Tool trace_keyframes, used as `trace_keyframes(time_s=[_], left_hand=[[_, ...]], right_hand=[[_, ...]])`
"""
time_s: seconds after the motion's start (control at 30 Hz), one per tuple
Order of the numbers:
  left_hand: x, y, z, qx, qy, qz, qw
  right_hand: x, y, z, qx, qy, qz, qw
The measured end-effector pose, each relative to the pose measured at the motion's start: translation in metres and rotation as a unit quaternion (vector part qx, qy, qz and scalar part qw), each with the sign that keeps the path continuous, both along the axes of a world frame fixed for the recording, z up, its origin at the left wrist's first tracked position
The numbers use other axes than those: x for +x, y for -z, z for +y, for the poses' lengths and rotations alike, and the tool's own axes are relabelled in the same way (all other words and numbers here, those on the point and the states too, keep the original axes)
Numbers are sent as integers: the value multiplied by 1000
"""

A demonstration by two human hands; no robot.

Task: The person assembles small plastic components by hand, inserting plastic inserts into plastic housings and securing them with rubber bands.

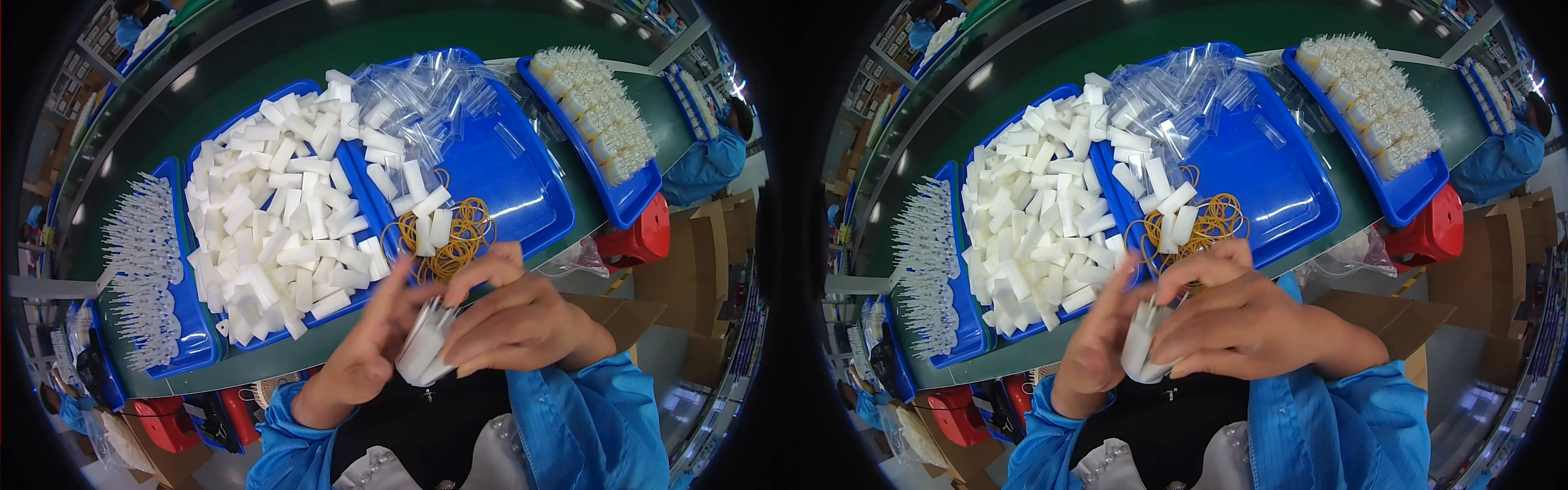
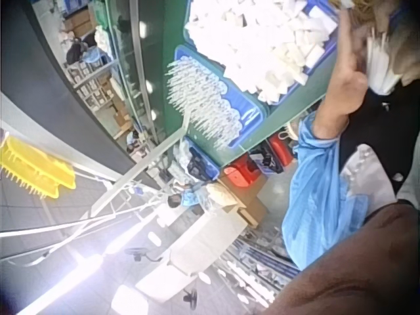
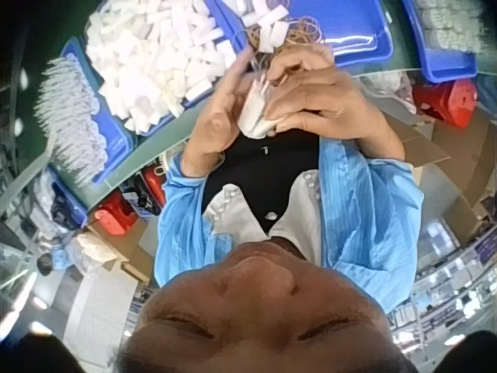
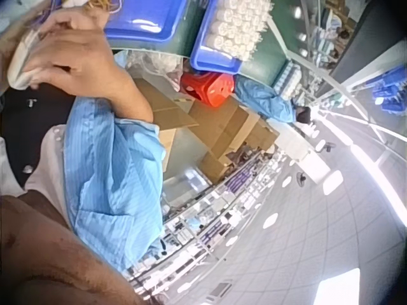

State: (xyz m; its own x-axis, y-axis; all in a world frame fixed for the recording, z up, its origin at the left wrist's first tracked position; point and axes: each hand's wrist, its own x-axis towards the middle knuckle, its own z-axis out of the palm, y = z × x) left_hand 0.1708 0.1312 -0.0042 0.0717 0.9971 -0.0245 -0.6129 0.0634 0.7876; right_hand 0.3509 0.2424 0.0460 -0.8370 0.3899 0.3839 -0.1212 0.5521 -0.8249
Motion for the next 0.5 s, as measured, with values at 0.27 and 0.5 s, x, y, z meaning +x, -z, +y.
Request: trace_keyframes(time_s=[0.27,0.5], left_hand=[[-3,6,4,-39,192,-145,970],[-4,7,3,-60,11,-87,994]], right_hand=[[-39,13,39,-23,-104,-27,994],[-77,45,67,270,54,-152,949]])
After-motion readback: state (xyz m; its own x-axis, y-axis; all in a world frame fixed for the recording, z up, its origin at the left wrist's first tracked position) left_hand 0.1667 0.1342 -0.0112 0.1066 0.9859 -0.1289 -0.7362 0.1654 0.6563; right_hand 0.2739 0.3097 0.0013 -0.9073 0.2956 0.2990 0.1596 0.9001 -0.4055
